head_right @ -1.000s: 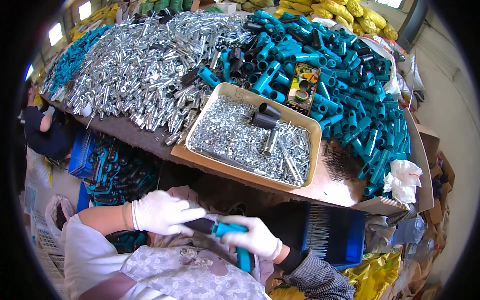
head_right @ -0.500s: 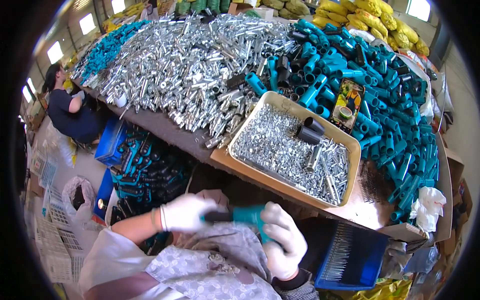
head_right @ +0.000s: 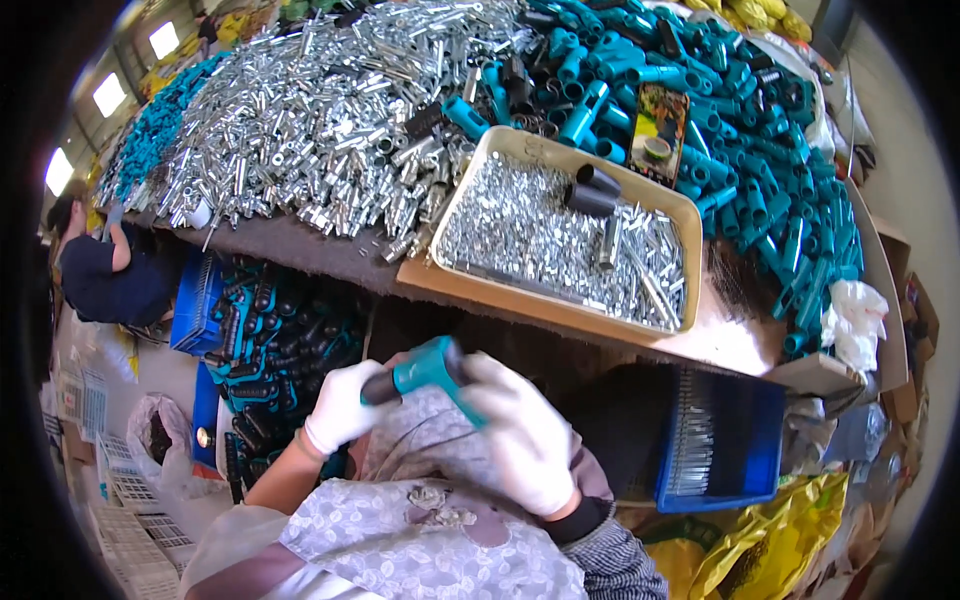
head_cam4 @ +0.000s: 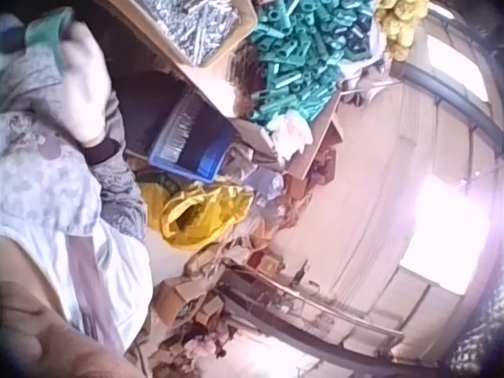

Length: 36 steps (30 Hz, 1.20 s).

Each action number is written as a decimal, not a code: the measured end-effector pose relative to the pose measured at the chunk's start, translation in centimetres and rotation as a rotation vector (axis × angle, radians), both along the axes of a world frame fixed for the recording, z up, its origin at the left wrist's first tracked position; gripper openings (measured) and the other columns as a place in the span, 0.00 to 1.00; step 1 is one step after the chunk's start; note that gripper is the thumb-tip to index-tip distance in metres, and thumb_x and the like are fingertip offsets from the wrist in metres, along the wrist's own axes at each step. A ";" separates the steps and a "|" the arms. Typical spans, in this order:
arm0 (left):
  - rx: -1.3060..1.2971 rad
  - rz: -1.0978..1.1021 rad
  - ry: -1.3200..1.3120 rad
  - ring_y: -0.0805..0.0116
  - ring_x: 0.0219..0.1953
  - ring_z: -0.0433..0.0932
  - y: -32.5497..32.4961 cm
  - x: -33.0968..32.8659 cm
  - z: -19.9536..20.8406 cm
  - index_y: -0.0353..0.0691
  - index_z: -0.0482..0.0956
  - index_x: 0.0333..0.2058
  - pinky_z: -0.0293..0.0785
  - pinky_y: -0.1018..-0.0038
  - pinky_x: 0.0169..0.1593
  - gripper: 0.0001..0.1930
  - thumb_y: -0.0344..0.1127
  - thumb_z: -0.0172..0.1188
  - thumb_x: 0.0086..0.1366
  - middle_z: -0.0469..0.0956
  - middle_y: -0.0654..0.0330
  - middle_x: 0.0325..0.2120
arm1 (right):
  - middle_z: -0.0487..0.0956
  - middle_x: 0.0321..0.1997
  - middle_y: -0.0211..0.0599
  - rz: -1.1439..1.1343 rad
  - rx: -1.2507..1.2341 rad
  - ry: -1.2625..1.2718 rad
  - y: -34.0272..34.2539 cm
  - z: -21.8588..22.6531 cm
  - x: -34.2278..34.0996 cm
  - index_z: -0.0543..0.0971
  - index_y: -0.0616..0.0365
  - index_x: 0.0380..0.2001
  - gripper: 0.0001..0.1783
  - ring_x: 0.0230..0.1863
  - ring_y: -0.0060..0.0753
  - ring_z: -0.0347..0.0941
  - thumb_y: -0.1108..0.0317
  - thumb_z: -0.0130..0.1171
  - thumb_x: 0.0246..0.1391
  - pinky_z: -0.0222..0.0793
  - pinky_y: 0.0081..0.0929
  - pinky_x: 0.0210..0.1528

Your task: Manual assembly of metal and plastic hardware components at a manufacturing workbench.

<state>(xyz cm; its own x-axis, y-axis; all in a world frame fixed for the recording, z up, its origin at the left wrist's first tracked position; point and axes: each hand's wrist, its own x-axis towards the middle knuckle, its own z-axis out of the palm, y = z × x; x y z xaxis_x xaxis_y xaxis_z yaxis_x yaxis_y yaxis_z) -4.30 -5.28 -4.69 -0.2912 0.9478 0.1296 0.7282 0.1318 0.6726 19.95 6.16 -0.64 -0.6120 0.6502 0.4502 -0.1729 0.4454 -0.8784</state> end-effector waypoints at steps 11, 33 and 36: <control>-0.105 -0.039 -0.126 0.50 0.29 0.82 -5.2 -1.3 -3.3 0.38 0.79 0.32 0.77 0.66 0.32 0.10 0.32 0.69 0.51 0.80 0.49 0.26 | 0.79 0.53 0.46 0.268 0.342 0.048 -1.2 0.4 -4.7 0.81 0.57 0.47 0.14 0.60 0.53 0.72 0.66 0.58 0.58 0.63 0.44 0.66; 0.199 -0.647 0.845 0.69 0.33 0.76 5.7 5.6 6.8 0.48 0.74 0.35 0.73 0.73 0.34 0.07 0.37 0.56 0.58 0.72 0.65 0.26 | 0.81 0.34 0.39 0.640 -0.493 -0.486 3.1 -4.2 1.1 0.75 0.64 0.56 0.26 0.33 0.31 0.76 0.52 0.47 0.70 0.72 0.31 0.39; 0.389 -0.411 0.750 0.60 0.35 0.75 9.1 3.8 8.3 0.46 0.77 0.40 0.73 0.63 0.39 0.12 0.36 0.58 0.55 0.73 0.60 0.29 | 0.79 0.32 0.35 0.537 -0.820 -0.333 3.7 -1.8 1.7 0.69 0.65 0.60 0.30 0.31 0.22 0.74 0.52 0.52 0.65 0.71 0.21 0.34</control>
<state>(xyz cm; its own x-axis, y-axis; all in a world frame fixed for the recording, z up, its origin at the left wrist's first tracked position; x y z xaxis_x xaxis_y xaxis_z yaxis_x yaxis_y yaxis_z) -0.50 3.80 3.65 0.3447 0.8084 0.4770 0.9287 -0.3676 -0.0482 21.66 9.83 -2.45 -0.9243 0.2853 -0.2536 0.1355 -0.3758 -0.9167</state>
